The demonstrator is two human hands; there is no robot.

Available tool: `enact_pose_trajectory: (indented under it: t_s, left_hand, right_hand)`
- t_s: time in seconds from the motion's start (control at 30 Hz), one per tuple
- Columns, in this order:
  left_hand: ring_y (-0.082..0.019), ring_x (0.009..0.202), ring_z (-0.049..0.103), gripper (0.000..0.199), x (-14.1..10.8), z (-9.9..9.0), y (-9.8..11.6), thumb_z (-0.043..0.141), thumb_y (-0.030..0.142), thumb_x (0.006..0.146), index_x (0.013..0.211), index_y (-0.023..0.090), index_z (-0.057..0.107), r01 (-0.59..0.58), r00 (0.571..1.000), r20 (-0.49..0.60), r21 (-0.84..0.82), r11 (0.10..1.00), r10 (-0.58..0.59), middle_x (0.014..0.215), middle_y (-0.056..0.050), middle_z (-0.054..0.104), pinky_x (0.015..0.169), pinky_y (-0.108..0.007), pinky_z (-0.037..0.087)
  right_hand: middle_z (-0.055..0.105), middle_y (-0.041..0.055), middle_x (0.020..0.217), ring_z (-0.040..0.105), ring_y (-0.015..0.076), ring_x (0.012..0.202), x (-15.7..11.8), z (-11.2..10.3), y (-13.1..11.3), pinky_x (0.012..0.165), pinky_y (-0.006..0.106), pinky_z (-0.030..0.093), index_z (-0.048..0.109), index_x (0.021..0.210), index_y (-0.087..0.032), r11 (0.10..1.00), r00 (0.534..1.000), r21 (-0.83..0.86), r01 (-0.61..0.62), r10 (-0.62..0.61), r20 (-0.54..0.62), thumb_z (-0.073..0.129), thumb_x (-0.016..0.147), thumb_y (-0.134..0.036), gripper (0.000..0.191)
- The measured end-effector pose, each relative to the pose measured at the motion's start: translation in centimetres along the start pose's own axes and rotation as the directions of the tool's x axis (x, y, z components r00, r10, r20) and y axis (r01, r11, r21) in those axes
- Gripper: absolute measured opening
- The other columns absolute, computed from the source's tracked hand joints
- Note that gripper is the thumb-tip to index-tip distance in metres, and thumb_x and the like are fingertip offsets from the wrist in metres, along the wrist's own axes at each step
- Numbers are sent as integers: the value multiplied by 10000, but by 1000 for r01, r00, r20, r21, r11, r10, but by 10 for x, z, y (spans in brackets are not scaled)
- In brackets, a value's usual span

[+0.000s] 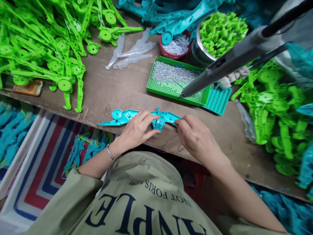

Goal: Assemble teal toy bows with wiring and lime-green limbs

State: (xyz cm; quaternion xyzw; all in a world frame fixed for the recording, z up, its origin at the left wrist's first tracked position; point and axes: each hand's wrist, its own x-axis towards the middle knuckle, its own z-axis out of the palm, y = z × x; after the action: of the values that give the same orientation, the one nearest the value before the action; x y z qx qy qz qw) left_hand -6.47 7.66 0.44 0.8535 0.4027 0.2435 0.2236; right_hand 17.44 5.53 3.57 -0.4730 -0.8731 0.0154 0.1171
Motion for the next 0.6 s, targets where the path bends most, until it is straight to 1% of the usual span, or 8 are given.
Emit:
enact_pose_trajectory:
  t_s: [0.07, 0.13, 0.23, 0.27, 0.33, 0.4, 0.53, 0.6]
  left_hand:
    - [-255, 1055, 628, 358, 4, 7, 3, 623, 341, 1014, 1299, 123, 614, -3, 1000, -7, 23, 1000, 3, 1157, -131, 681, 915, -385, 498]
    - [-237, 977, 624, 262, 8, 12, 5, 565, 337, 1044, 1201, 157, 674, 7, 1000, 23, 43, 999, -8, 1059, -97, 701, 872, -373, 479]
    - [-215, 873, 603, 317, 12, 16, 5, 469, 354, 1083, 1003, 178, 721, 14, 998, 54, 55, 998, -17, 890, -63, 687, 798, -351, 440]
    - [-216, 881, 602, 332, 12, 16, 5, 466, 377, 1083, 1014, 178, 722, 12, 999, 49, 63, 998, -15, 906, -67, 693, 797, -351, 434]
    - [-228, 941, 605, 329, 12, 16, 4, 499, 426, 1068, 1132, 180, 708, 1, 999, 32, 80, 997, -4, 1025, -86, 712, 817, -357, 435]
    - [-230, 958, 610, 317, 11, 15, 3, 518, 420, 1061, 1193, 192, 695, -17, 999, 37, 92, 996, 14, 1074, -87, 716, 824, -359, 433]
    - [-206, 837, 614, 321, 9, 19, -1, 440, 304, 1090, 1035, 202, 740, -39, 997, 68, 139, 990, 29, 868, -60, 698, 762, -344, 402]
    - [-205, 800, 611, 331, 8, 22, -3, 449, 283, 1084, 972, 194, 748, -26, 998, 60, 177, 984, 16, 825, -63, 688, 753, -348, 396]
  right_hand:
    - [583, 75, 838, 498, 210, 738, 4, -3, -2, 654, 341, 406, 635, 915, -169, 999, 999, 22, 35, -35, 12, 432, 1026, -102, 241]
    - [593, 74, 853, 519, 206, 750, 6, -3, -4, 661, 333, 419, 640, 944, -170, 997, 999, 60, 42, -42, 1, 440, 1022, -97, 227]
    - [605, 61, 849, 557, 192, 750, 5, -1, -6, 654, 316, 442, 656, 982, -182, 990, 999, 139, 27, -24, -23, 463, 1029, -129, 206]
    - [612, 58, 848, 571, 187, 747, 4, 0, -5, 648, 310, 451, 664, 1003, -185, 985, 999, 170, 21, -16, -31, 472, 1034, -146, 198]
    - [633, 59, 853, 603, 181, 751, 3, 1, -2, 646, 303, 475, 677, 1040, -183, 974, 999, 225, 7, 3, -42, 487, 1040, -172, 190]
    - [653, 64, 857, 632, 179, 761, 3, 1, 1, 653, 300, 499, 687, 1045, -178, 967, 998, 253, -15, 27, -47, 501, 1044, -193, 187]
    - [663, 58, 829, 650, 167, 741, 4, -1, 3, 657, 289, 524, 703, 1021, -170, 968, 998, 248, -26, 41, -56, 524, 1043, -202, 183]
    - [673, 59, 836, 660, 166, 746, 5, -1, 3, 665, 287, 533, 707, 1034, -165, 966, 998, 258, -4, 19, -58, 535, 1037, -187, 174]
